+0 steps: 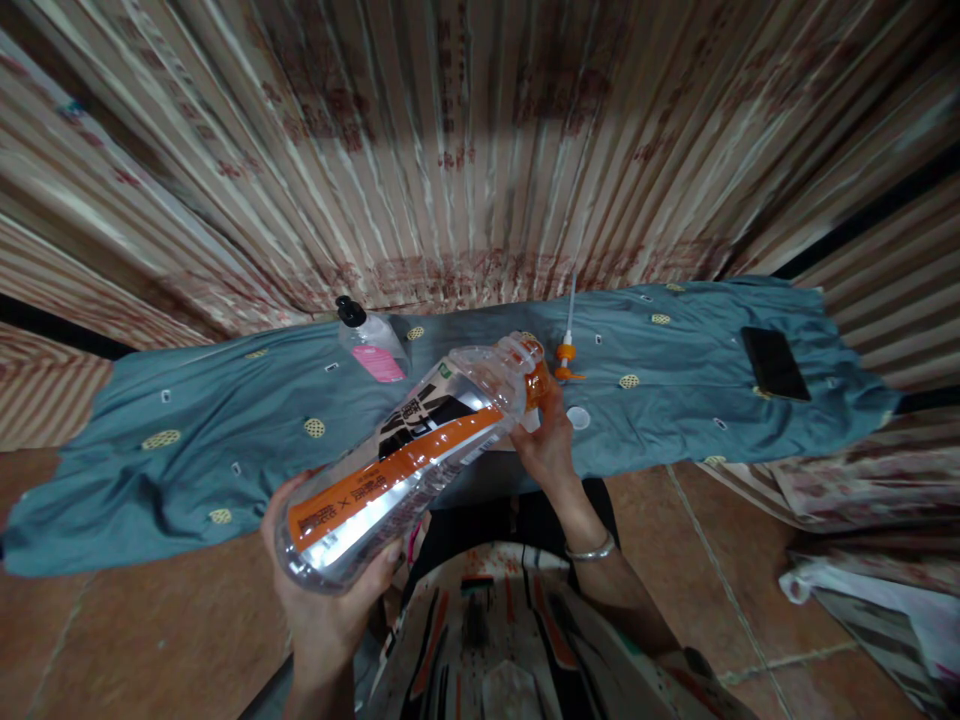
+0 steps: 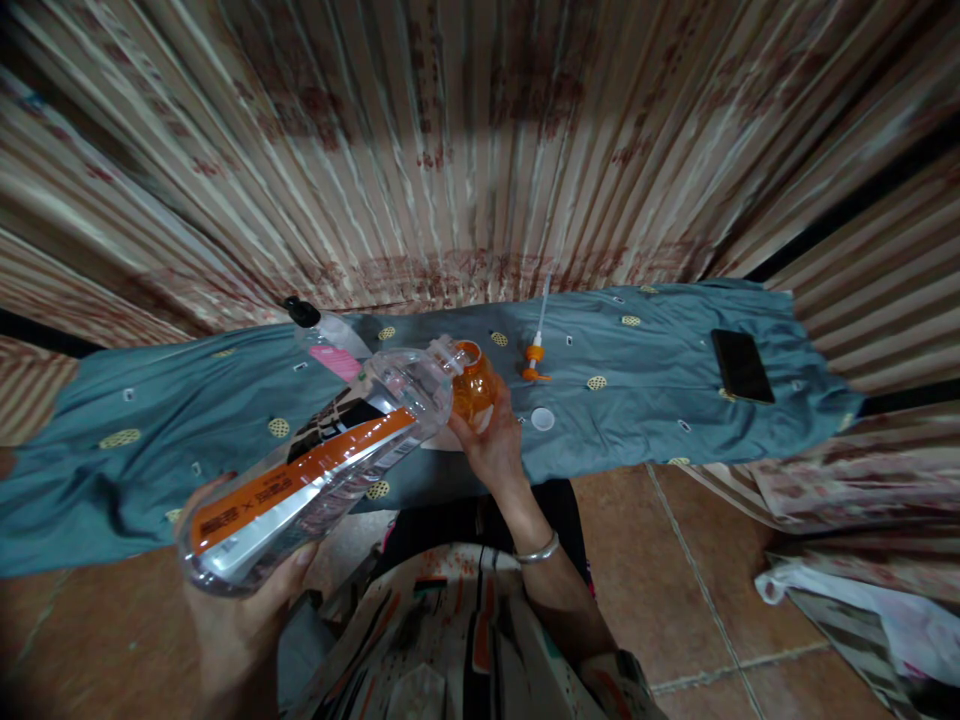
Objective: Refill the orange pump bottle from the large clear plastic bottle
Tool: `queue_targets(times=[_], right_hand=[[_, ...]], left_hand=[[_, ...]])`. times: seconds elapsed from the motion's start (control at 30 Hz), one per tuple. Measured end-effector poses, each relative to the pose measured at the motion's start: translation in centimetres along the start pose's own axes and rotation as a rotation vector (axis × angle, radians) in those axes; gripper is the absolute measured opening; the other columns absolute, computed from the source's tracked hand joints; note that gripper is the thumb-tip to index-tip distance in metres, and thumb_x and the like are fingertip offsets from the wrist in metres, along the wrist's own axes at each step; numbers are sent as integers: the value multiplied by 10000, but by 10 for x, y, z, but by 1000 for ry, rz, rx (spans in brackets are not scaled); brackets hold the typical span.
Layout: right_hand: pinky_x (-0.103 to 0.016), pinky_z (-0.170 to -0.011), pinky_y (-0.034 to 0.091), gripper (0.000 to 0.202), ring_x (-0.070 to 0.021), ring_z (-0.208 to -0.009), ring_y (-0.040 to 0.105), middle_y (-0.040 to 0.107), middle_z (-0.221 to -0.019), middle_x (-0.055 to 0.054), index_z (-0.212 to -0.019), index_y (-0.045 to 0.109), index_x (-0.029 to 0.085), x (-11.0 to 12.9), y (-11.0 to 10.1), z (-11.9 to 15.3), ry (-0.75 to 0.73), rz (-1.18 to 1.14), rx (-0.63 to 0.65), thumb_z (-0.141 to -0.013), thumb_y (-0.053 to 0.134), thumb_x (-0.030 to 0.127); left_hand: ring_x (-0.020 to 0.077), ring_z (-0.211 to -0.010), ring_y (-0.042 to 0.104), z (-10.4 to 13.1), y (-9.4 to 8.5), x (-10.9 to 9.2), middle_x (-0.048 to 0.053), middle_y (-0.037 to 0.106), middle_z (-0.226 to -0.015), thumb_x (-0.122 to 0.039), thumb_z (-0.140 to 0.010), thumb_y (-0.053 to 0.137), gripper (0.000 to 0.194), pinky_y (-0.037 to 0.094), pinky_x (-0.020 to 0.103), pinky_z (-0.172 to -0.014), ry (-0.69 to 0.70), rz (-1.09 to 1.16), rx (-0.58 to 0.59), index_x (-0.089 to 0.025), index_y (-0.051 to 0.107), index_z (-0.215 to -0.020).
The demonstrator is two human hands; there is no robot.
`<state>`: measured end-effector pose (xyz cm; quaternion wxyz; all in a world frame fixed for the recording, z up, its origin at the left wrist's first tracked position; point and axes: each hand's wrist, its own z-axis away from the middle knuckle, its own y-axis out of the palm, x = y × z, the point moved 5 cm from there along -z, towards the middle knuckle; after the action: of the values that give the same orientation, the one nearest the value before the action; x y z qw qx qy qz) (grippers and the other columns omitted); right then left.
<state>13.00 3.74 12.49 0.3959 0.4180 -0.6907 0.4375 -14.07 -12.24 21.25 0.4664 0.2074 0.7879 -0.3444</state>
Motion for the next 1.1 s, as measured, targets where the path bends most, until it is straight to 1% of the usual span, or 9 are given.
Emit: queue_targets(times=[0.13, 0.27, 0.4, 0.6, 0.7, 0.83, 0.93, 1.1], right_hand=[[-642, -1201, 570, 808, -395, -1415, 707, 743, -1448, -210, -1543, 533, 206, 2, 0, 0, -38, -6, -8, -908, 799, 630], [-656, -1219, 548, 810, -409, -1443, 684, 732, -1459, -227, -1518, 546, 191, 3, 0, -1, -42, -6, -10, -899, 808, 642], [-652, -1204, 560, 832, -414, -1426, 697, 739, -1439, -239, -1537, 532, 169, 3, 0, 0, -35, -19, -5, -911, 787, 655], [-620, -1166, 599, 852, -391, -1376, 734, 756, -1436, -212, -1557, 524, 200, 1, 1, 1, -32, 8, 1, -904, 799, 673], [-626, -1176, 591, 851, -403, -1380, 734, 759, -1427, -228, -1550, 529, 178, 1, 0, 1, -28, 0, -3, -904, 803, 659], [-620, -1172, 597, 859, -405, -1394, 725, 761, -1424, -226, -1554, 528, 173, 2, -1, 0, -35, 10, 7, -899, 807, 653], [-595, -1145, 621, 840, -389, -1361, 745, 773, -1407, -208, -1560, 530, 187, 2, -1, 0, -26, 15, 12, -906, 810, 635], [-579, -1087, 651, 820, -379, -1285, 779, 779, -1379, -191, -1550, 541, 205, 3, -2, 0, -35, 19, 16, -904, 812, 631]], left_hand=[[296, -1006, 791, 1, 0, 2, 109, 773, -1190, -614, -513, 1023, 1051, 660, 425, -885, -38, 27, -12, -211, 592, -1383], [302, -1053, 785, 3, -1, 7, 117, 765, -1226, -589, -542, 1021, 1028, 657, 441, -918, -58, 18, -5, -219, 594, -1401], [310, -1047, 781, 3, -2, 11, 117, 759, -1228, -644, -501, 1021, 1099, 662, 454, -916, -69, 26, -5, -223, 578, -1414], [314, -1044, 790, 4, 0, 7, 95, 767, -1229, -630, -552, 1013, 1029, 674, 471, -920, -55, 28, 8, -259, 580, -1408], [317, -1033, 791, 3, 0, 4, 94, 767, -1224, -620, -585, 999, 1000, 675, 483, -911, -60, 23, 13, -264, 579, -1420], [313, -997, 785, 2, -1, 1, 86, 766, -1192, -632, -534, 1017, 1011, 677, 474, -865, -25, 15, -13, -261, 602, -1378], [325, -1048, 783, 2, 0, 2, 98, 768, -1241, -621, -535, 1020, 1016, 675, 487, -899, -21, 27, -16, -265, 606, -1392], [325, -1044, 791, 3, 0, 4, 111, 773, -1227, -603, -547, 1019, 1012, 675, 492, -911, -37, 50, -11, -253, 601, -1399]])
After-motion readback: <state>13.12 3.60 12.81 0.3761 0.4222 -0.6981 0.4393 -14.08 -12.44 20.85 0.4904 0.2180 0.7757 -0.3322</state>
